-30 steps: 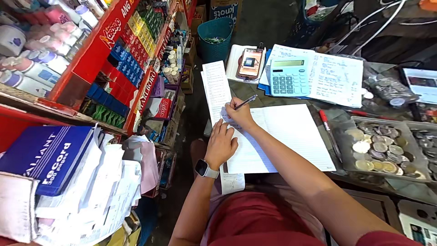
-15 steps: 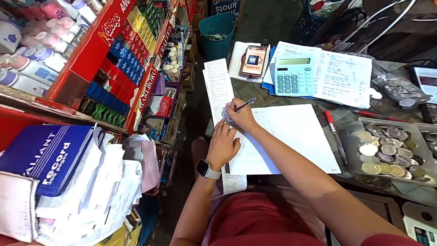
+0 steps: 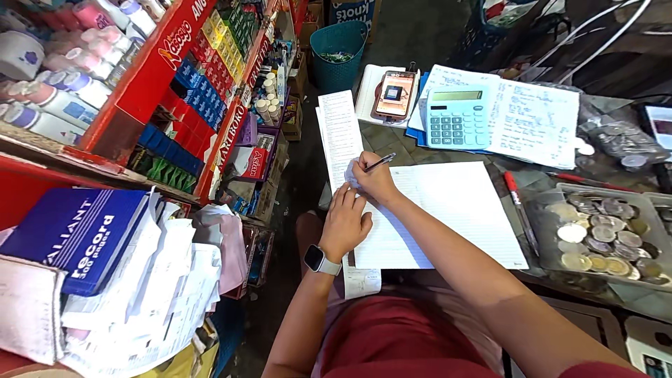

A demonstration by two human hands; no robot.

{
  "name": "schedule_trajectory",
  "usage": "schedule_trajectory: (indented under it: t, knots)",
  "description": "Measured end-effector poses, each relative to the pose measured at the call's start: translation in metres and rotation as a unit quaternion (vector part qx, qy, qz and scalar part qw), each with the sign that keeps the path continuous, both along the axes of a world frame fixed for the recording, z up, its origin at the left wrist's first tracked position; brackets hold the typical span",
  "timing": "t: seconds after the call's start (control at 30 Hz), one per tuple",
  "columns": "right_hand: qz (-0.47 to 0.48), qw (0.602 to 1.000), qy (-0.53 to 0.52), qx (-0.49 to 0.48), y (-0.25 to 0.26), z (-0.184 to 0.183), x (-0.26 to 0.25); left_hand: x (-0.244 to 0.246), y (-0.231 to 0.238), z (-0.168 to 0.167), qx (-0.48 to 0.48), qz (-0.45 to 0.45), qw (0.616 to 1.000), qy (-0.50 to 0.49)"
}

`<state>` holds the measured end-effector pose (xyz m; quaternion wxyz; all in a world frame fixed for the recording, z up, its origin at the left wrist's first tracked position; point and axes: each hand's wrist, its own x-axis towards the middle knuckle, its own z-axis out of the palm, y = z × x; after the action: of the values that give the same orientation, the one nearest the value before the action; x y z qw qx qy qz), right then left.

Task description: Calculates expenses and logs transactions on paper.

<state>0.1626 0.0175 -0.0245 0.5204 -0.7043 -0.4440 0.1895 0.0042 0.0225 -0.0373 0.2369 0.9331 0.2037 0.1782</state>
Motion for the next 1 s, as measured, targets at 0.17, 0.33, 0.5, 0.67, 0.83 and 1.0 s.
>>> schedule_trajectory:
  t: [0.17,0.33,0.5,0.67,0.83,1.0]
  knots:
    - [-0.002,1.000,-0.018,0.008,-0.001,0.000,-0.001,0.000,0.000,0.000,-0.005,0.002,1.000,-0.007]
    - [-0.011,1.000,-0.023,-0.007,0.000,0.003,-0.001,0.001,0.000,0.001,-0.006,0.001,1.000,0.000]
    - [-0.035,0.999,0.022,0.030,-0.001,-0.005,0.005,0.003,-0.002,0.008,-0.011,0.010,0.999,0.045]
    - [-0.120,0.976,0.177,0.048,-0.031,0.017,0.047,0.014,-0.009,0.039,-0.019,0.020,0.981,0.190]
    - [-0.107,0.970,0.206,0.072,-0.058,0.018,0.069,0.036,-0.020,0.048,-0.027,-0.035,0.971,0.233]
    - [-0.111,0.969,0.218,0.042,-0.055,0.021,0.064,0.056,-0.038,0.045,0.021,-0.057,0.975,0.212]
